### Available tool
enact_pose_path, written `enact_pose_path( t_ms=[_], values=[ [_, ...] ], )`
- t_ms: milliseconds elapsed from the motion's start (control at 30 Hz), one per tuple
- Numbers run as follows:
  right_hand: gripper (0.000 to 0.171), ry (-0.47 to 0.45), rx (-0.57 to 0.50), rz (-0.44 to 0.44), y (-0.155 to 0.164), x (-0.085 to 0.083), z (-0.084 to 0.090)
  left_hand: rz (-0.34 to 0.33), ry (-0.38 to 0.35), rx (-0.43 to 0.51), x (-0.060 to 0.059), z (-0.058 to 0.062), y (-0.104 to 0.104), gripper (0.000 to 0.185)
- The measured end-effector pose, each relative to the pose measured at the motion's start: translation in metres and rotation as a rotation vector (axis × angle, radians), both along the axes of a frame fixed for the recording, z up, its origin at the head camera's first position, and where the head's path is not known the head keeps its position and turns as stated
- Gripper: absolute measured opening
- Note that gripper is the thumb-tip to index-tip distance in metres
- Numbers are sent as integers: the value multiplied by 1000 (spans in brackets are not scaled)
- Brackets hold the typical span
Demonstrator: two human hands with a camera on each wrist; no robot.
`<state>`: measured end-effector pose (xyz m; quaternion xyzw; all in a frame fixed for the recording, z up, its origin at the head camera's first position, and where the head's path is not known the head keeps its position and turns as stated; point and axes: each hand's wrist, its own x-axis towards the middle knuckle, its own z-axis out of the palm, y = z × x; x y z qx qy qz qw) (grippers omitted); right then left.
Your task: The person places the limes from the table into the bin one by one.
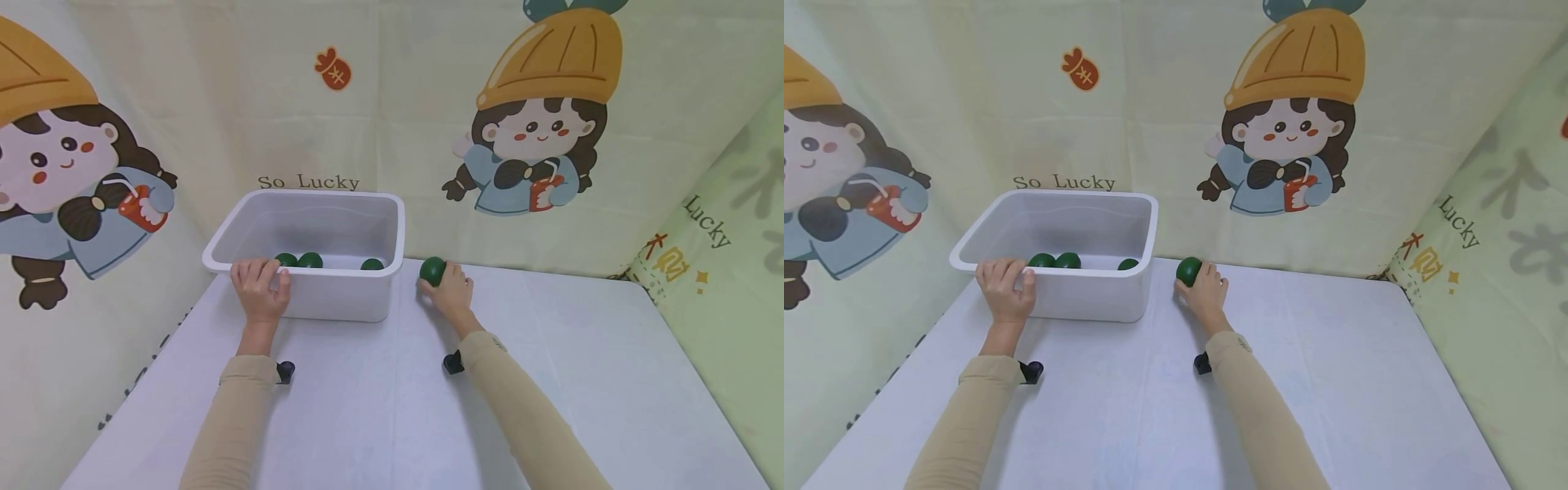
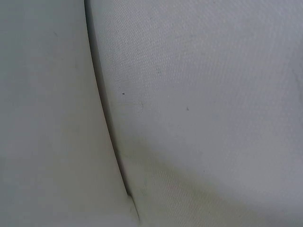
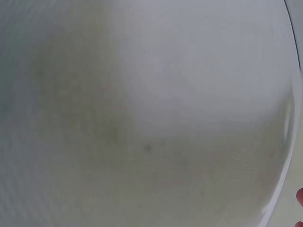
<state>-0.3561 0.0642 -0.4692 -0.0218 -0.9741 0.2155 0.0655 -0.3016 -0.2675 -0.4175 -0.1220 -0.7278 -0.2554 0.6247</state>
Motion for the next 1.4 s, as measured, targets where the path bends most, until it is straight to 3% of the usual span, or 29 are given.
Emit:
enact_pose_path(
  t_ms=[367, 600, 1400],
  values=[
    [76, 121, -35, 29, 2, 1, 13, 6, -9, -3, 1, -1, -1, 41],
    [73, 245, -79, 60, 1, 5, 29, -1, 2, 0, 1, -1, -1, 41],
    [68, 464, -103, 115, -2, 10, 69, 9, -20, -5, 1, -2, -1, 43]
  ],
)
